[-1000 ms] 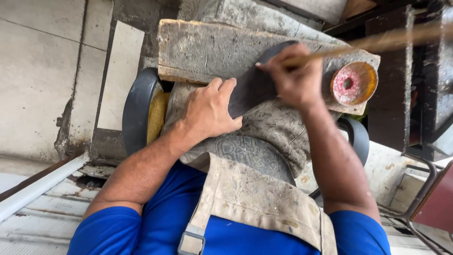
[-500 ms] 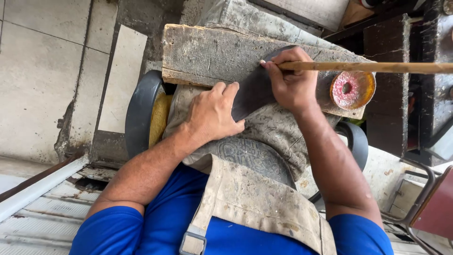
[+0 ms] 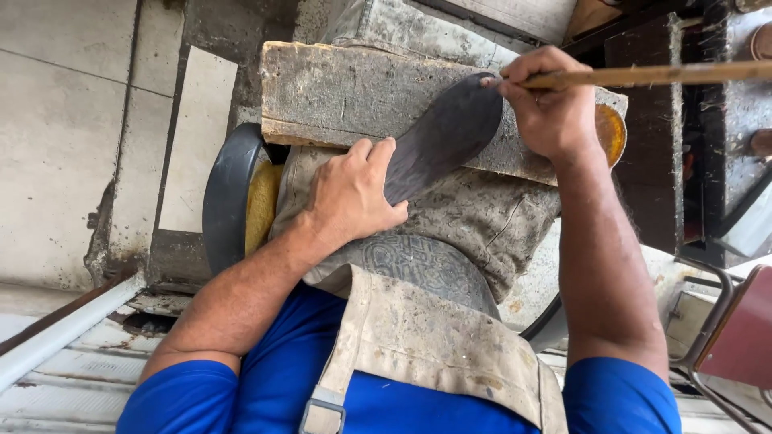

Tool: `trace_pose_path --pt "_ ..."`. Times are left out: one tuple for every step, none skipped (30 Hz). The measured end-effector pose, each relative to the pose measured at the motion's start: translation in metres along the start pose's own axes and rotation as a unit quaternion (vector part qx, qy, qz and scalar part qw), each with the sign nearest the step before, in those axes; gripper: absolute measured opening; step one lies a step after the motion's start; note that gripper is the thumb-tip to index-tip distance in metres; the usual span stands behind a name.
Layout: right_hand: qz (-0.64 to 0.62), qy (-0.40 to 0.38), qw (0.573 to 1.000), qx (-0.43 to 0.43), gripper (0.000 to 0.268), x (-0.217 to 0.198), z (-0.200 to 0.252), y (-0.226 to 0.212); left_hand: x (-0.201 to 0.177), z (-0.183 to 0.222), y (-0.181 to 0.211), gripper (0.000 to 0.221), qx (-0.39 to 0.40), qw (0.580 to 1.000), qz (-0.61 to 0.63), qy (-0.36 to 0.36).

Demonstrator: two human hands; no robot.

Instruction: Applying a pink substance to a shoe sole using a brush at a repair bench.

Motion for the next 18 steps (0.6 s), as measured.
trace_pose_path --pt "0.031 0.005 0.998 0.046 0.020 -0.001 0.006 -0.005 0.001 -0.001 -0.001 0.080 -0.008 1.000 -0.002 -0.004" --pt "0.061 0.004 0.994 0.093 0.020 -0.001 0.014 -0.011 0.004 0.003 0.000 0.081 -0.023 1.000 0.001 -0.011" --pt "0.060 -0.001 0.993 0.097 0.020 0.005 0.030 0.001 0.004 0.005 -0.001 0.081 -0.026 1.000 0.004 -0.014" --pt "0.061 0.025 0.997 0.037 0.019 0.009 0.046 0.011 0.003 0.004 -0.001 0.080 -0.005 1.000 0.010 0.023" --pt "0.063 0.050 0.997 -0.023 0.019 0.011 0.062 0.020 0.002 0.004 -0.001 0.079 0.016 0.998 0.017 0.061" --pt "0.064 0.047 0.996 -0.025 0.019 0.013 0.062 0.005 0.001 0.004 -0.002 0.079 0.015 0.998 0.019 0.064" --pt "0.035 0.041 0.999 0.001 0.018 0.014 0.063 -0.009 0.001 0.004 -0.001 0.078 0.016 0.998 0.022 0.060" --pt "0.004 0.038 0.999 0.028 0.018 0.017 0.065 -0.023 -0.001 0.004 -0.002 0.077 0.019 0.998 0.022 0.054" --pt "0.004 0.040 0.999 0.027 0.018 0.013 0.056 -0.009 0.001 0.005 -0.002 0.077 0.020 0.998 0.021 0.055" --pt "0.026 0.061 0.998 -0.009 0.020 0.008 0.048 0.003 0.001 0.005 -0.002 0.077 0.019 0.998 0.019 0.054" --pt "0.047 0.081 0.995 -0.046 0.021 0.003 0.040 0.016 0.002 0.005 -0.001 0.077 0.018 0.998 0.017 0.054" --pt "0.048 0.085 0.994 -0.047 0.021 0.004 0.031 0.015 0.002 0.005 0.000 0.077 0.021 0.998 0.014 0.054" --pt "0.020 0.096 0.993 -0.065 0.022 0.005 0.021 0.015 0.002 0.005 0.001 0.077 0.018 0.998 0.013 0.055" --pt "-0.009 0.105 0.991 -0.083 0.022 0.006 0.010 0.015 0.002 0.004 0.001 0.078 0.014 0.998 0.013 0.056" --pt "-0.008 0.107 0.991 -0.085 0.022 0.008 0.017 0.016 0.000 0.001 0.001 0.078 0.016 0.998 0.011 0.057" --pt "0.004 0.107 0.992 -0.065 0.022 0.012 0.028 0.016 0.000 0.002 0.001 0.078 0.012 0.998 0.010 0.054" --pt "0.017 0.106 0.993 -0.045 0.021 0.017 0.038 0.016 0.000 0.003 0.001 0.078 0.009 0.999 0.009 0.050" --pt "0.016 0.103 0.994 -0.041 0.021 0.023 0.048 0.005 0.000 0.003 -0.001 0.078 0.007 0.999 0.012 0.047"
Point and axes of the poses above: each hand's wrist, its own z-axis away from the middle knuckle, its own x-axis out of the palm, y = z × x, the point moved 2 cm from there along -z, towards the middle knuckle, and after that the axes turned 3 degrees about z, right-handed, at the moved point
